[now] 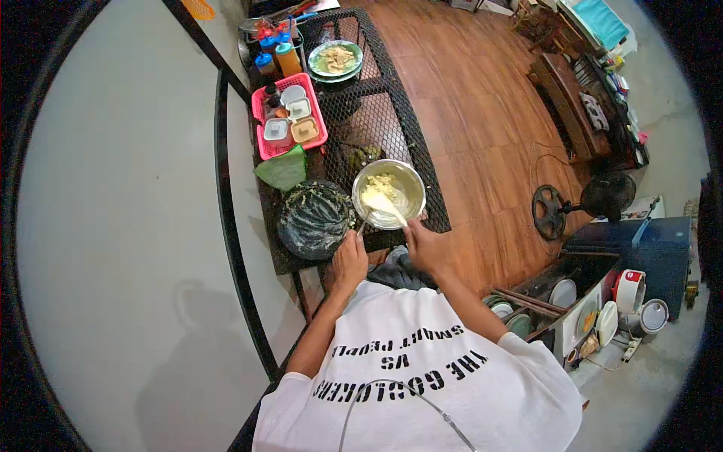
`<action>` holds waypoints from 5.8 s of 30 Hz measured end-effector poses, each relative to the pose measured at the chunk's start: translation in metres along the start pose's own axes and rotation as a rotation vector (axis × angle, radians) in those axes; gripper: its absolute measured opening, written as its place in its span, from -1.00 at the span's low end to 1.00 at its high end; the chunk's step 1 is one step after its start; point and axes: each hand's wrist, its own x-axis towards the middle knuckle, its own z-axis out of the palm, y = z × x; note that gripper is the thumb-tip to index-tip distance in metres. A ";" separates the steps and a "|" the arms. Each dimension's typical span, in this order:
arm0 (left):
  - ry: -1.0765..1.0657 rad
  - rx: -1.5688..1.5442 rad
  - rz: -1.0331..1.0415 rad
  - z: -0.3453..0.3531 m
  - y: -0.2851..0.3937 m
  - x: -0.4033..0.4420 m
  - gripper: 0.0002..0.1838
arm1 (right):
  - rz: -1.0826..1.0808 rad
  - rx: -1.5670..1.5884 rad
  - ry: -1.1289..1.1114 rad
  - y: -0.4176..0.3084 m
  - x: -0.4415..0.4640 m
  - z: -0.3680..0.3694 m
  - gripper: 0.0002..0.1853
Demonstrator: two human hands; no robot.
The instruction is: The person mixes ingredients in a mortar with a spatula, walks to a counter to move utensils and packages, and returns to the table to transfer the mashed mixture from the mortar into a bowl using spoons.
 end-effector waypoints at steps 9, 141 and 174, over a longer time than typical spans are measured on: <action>-0.084 0.008 -0.018 0.000 0.002 -0.008 -0.77 | 0.157 -0.124 -0.051 0.051 0.015 0.016 -0.77; -0.237 0.121 0.251 -0.005 0.012 0.035 -0.81 | 0.185 0.091 -0.064 0.076 0.009 -0.003 -0.71; -0.187 0.116 0.184 0.016 -0.010 0.036 -0.77 | 0.146 0.032 -0.033 0.047 0.003 -0.005 -0.77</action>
